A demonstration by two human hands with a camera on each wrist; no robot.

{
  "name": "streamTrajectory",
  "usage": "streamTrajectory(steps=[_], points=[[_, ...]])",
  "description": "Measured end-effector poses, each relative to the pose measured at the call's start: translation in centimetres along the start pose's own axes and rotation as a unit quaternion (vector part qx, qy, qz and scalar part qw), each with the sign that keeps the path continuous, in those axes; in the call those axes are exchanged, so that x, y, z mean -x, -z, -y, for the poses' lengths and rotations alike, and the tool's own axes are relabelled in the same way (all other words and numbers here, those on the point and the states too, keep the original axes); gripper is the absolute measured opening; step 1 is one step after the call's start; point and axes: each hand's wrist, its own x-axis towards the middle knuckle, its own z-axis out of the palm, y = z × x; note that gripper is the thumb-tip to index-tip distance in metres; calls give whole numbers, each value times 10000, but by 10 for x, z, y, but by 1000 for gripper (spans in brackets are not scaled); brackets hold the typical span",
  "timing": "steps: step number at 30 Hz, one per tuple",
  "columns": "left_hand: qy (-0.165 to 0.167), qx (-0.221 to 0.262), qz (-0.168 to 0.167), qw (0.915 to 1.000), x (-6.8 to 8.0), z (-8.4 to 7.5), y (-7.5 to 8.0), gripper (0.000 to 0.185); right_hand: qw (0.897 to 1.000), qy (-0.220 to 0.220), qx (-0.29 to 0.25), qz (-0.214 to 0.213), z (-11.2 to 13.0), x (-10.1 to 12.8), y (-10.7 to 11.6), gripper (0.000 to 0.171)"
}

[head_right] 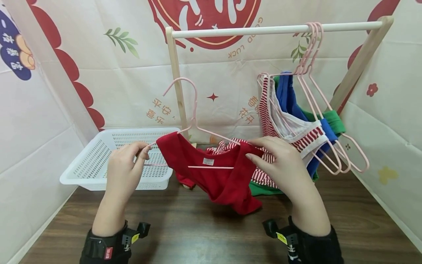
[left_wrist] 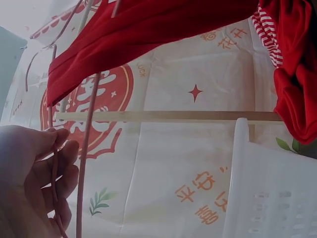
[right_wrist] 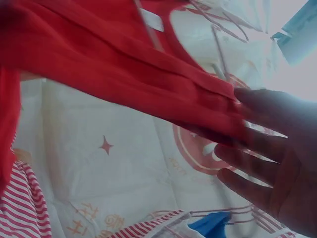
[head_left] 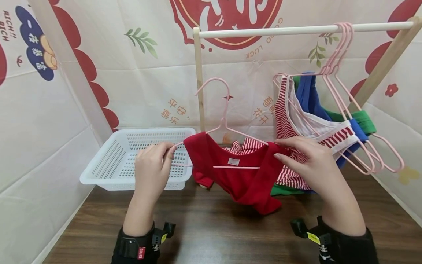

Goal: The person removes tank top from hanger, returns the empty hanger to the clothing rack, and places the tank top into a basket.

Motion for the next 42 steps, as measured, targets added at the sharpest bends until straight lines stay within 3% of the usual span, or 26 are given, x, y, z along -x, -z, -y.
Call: streamTrajectory(steps=[8, 13, 17, 24, 42], points=[[91, 57, -2, 9999, -1, -3, -3, 15, 9998, 28, -95, -166, 0, -3, -9, 32], [61, 39, 46, 10000, 0, -7, -3, 15, 9996, -121, -240, -37, 0, -3, -11, 27], [-62, 7, 15, 10000, 0, -10, -3, 15, 9989, -271, -371, 117, 2, -3, -14, 24], [-286, -43, 58, 9996, 1, -14, -4, 14, 9987, -98, -370, 340, 5, -5, -20, 19], [-553, -164, 290, 9979, 4, -23, -12, 14, 9990, -32, -436, 123, 8, -5, -37, 21]])
